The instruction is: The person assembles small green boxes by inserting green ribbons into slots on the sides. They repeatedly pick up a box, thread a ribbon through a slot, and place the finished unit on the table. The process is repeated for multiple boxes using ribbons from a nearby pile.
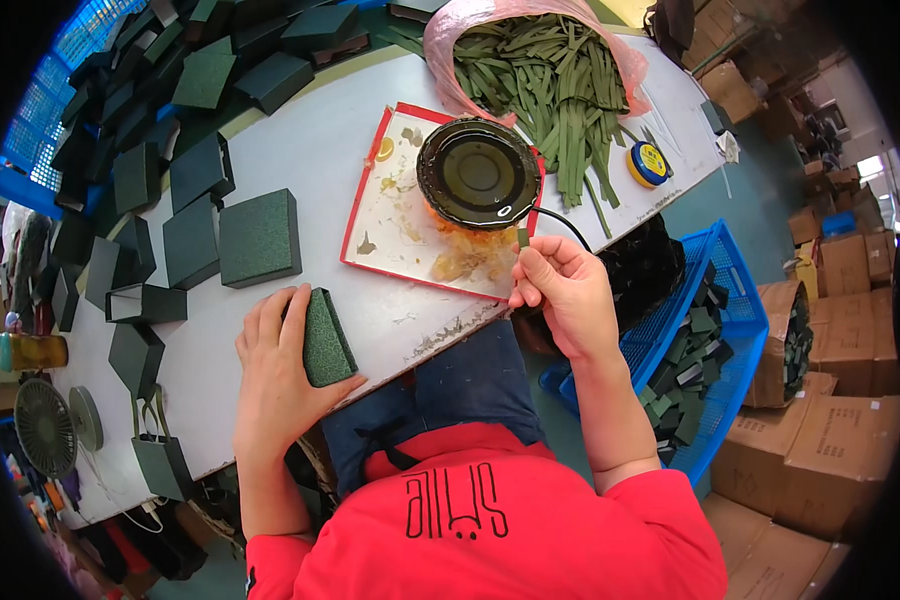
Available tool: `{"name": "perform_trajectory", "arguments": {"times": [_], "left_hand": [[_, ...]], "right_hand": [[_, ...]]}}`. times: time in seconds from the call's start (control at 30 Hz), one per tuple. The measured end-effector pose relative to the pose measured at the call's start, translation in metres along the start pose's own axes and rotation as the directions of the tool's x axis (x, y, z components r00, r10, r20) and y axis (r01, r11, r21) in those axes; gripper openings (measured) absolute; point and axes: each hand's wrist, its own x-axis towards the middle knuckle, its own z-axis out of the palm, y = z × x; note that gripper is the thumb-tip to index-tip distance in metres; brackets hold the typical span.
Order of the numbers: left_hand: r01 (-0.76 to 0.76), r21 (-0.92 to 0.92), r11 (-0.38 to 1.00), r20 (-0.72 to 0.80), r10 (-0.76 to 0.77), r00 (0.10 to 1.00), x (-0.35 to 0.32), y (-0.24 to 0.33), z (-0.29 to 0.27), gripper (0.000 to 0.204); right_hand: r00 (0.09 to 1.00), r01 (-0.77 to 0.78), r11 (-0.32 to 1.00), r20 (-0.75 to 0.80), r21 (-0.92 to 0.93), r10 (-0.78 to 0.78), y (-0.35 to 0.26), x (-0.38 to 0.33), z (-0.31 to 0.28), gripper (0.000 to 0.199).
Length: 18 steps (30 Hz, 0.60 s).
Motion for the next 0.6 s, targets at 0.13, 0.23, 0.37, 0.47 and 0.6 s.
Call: {"name": "perform_trajectory", "arguments": {"times": [0.13,0.23,0.37,0.47,0.6], "left_hand": [[-0.009,0.006,1.000,-0.003,0.009,1.000,0.000,-0.001,0.001,0.100],[-0.013,0.006,1.000,-0.016,0.013,1.000,-0.001,-0.001,0.003,0.100],[-0.018,0.017,1.000,-0.027,0.019,0.999,-0.001,-0.001,0.004,0.100],[-0.021,0.025,0.999,-0.030,0.022,0.999,-0.002,-0.002,0.004,0.101],[-0.030,0.033,0.999,-0.037,0.031,0.999,-0.002,-0.003,0.006,0.101]], "right_hand": [[0.999,-0.017,1.000,0.028,-0.017,0.017,-0.001,0.006,-0.001,0.021],[0.998,-0.054,0.999,0.042,-0.009,0.054,-0.004,0.012,-0.007,0.021],[1.000,-0.008,0.990,-0.021,-0.138,0.005,-0.001,0.017,0.000,0.022],[0.998,0.003,0.982,-0.056,-0.187,-0.014,0.000,0.019,0.004,0.022],[0.997,-0.006,0.985,-0.075,-0.173,-0.007,0.003,0.022,0.005,0.021]]}}
